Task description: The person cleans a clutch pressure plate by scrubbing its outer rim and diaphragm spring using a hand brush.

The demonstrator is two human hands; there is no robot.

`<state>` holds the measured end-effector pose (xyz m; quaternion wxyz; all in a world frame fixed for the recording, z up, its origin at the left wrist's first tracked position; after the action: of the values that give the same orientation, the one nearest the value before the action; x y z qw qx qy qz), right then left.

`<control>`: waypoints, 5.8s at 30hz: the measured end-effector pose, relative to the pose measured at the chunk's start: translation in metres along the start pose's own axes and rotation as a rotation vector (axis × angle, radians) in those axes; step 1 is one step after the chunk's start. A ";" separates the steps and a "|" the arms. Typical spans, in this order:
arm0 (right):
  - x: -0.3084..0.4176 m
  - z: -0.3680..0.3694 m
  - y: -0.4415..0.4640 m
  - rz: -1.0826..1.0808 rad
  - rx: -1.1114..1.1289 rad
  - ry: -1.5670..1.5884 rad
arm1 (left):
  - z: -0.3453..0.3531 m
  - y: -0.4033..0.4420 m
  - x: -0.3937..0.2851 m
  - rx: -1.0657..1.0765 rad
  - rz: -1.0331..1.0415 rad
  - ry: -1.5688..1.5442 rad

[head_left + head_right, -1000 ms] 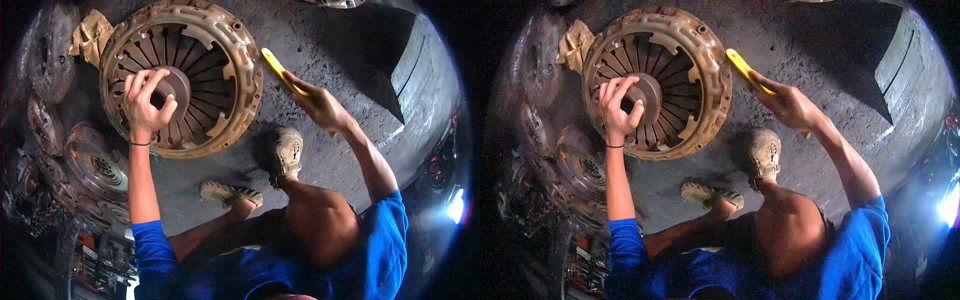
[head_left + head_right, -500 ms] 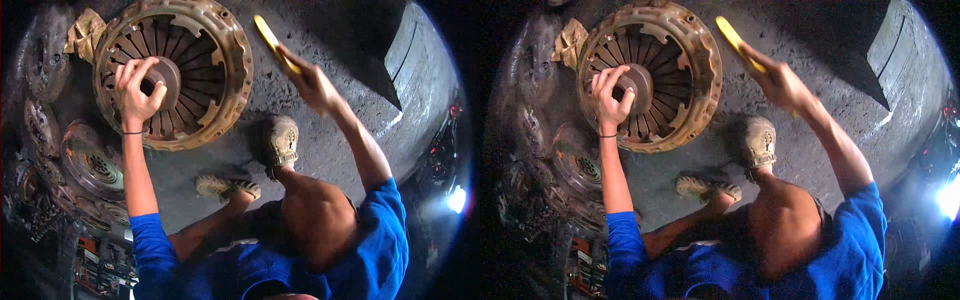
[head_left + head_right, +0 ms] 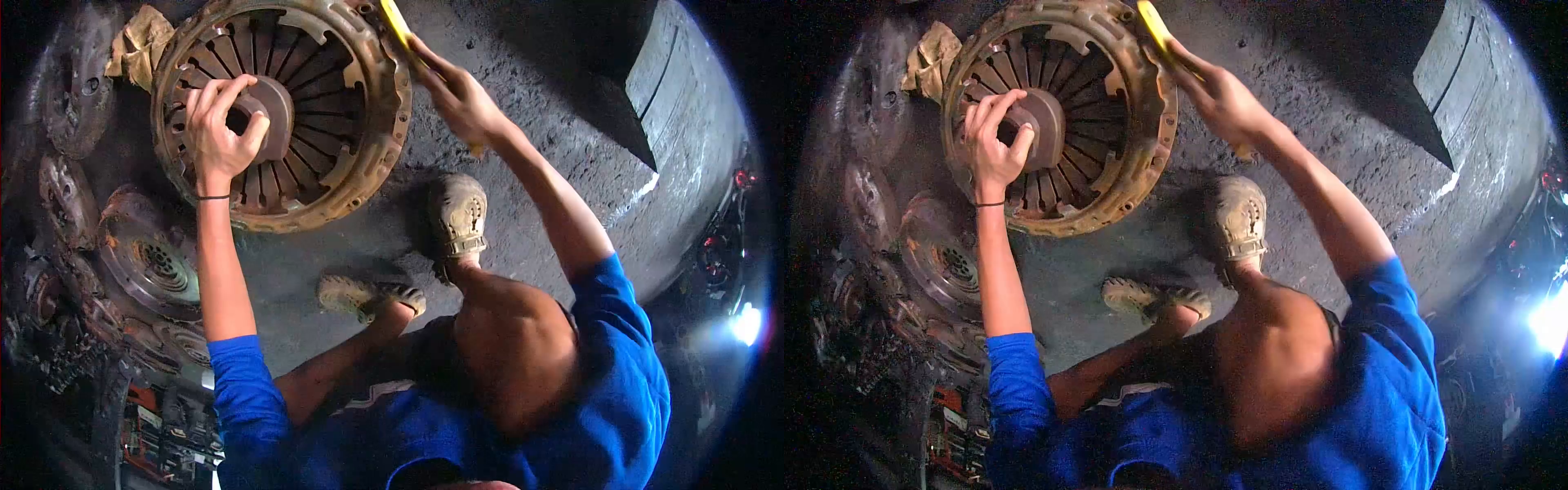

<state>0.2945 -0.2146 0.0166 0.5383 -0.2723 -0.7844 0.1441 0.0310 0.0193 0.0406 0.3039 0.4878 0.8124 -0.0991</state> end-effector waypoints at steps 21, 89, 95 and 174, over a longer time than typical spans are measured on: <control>-0.007 0.024 -0.071 -0.086 -0.112 -0.233 | 0.004 -0.008 0.006 -0.015 -0.032 0.003; 0.020 -0.079 -0.009 0.010 0.380 -0.491 | 0.000 0.006 -0.007 0.071 -0.085 0.081; 0.022 -0.070 -0.003 -0.077 0.297 -0.596 | -0.002 0.003 -0.005 0.105 -0.071 0.101; 0.012 0.029 -0.119 0.159 -0.081 -0.255 | 0.012 -0.013 0.026 -0.117 0.130 0.001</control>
<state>0.2319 -0.3027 0.0765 0.4097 -0.3343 -0.8277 0.1880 0.0161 0.0260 0.0140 0.3373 0.5207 0.7836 -0.0311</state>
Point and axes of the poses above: each hand's wrist, its own y-axis towards the middle knuckle, its own z-axis out of the palm, x = y × z, the point moved 2 cm from there along y, towards the middle knuckle, and after that the axes turned 8 degrees about -y, right-handed, at the moved point
